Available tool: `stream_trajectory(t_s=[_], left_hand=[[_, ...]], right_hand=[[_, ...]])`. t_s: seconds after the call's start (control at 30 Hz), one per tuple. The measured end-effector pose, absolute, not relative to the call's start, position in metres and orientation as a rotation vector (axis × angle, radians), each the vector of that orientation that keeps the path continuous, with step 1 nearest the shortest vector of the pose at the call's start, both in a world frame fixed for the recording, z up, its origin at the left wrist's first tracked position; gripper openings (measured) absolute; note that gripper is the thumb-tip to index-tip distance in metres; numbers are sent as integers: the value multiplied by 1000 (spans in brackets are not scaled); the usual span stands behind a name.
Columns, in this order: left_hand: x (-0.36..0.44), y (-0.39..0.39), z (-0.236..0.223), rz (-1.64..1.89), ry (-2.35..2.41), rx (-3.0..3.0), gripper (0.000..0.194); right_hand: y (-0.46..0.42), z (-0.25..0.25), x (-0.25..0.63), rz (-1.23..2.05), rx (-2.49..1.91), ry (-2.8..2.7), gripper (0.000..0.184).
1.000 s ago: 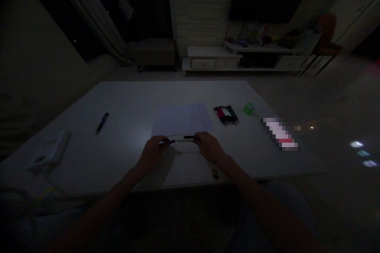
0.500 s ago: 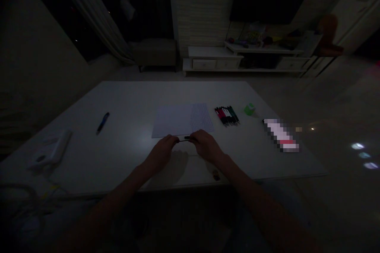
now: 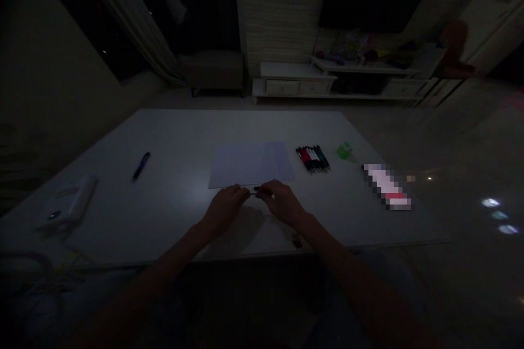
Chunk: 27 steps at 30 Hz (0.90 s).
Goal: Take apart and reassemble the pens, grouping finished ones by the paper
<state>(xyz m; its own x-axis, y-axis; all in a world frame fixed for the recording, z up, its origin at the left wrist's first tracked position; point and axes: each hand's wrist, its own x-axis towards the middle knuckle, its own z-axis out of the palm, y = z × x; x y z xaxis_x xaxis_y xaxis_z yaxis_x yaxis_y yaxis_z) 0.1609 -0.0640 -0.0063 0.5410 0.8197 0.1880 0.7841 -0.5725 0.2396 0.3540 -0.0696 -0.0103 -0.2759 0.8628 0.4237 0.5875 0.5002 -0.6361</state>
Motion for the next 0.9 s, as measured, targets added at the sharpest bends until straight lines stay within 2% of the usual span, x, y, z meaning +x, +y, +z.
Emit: stream_trajectory(t_s=[0.1, 0.23, 0.37, 0.53, 0.67, 0.9], left_hand=[[155, -60, -7, 476, 1479, 2593, 22], [146, -55, -10, 623, 1541, 2438, 23], [142, -55, -12, 675, 1520, 2378, 19], [142, -57, -11, 557, 1562, 2487, 23], [144, -57, -11, 376, 1589, 2568, 24], [148, -59, -10, 294, 1575, 2609, 25]], right_hand=[[-63, -14, 358, 508, -1291, -1880, 15], [-55, -28, 363, 437, -1422, -1963, 7], [-55, -39, 355, 475, -1434, -2057, 7], [-56, -37, 349, 529, -1421, -1997, 7], [-58, -32, 351, 674, -1339, -1843, 14], [-62, -26, 347, 619, -1183, -1828, 11]])
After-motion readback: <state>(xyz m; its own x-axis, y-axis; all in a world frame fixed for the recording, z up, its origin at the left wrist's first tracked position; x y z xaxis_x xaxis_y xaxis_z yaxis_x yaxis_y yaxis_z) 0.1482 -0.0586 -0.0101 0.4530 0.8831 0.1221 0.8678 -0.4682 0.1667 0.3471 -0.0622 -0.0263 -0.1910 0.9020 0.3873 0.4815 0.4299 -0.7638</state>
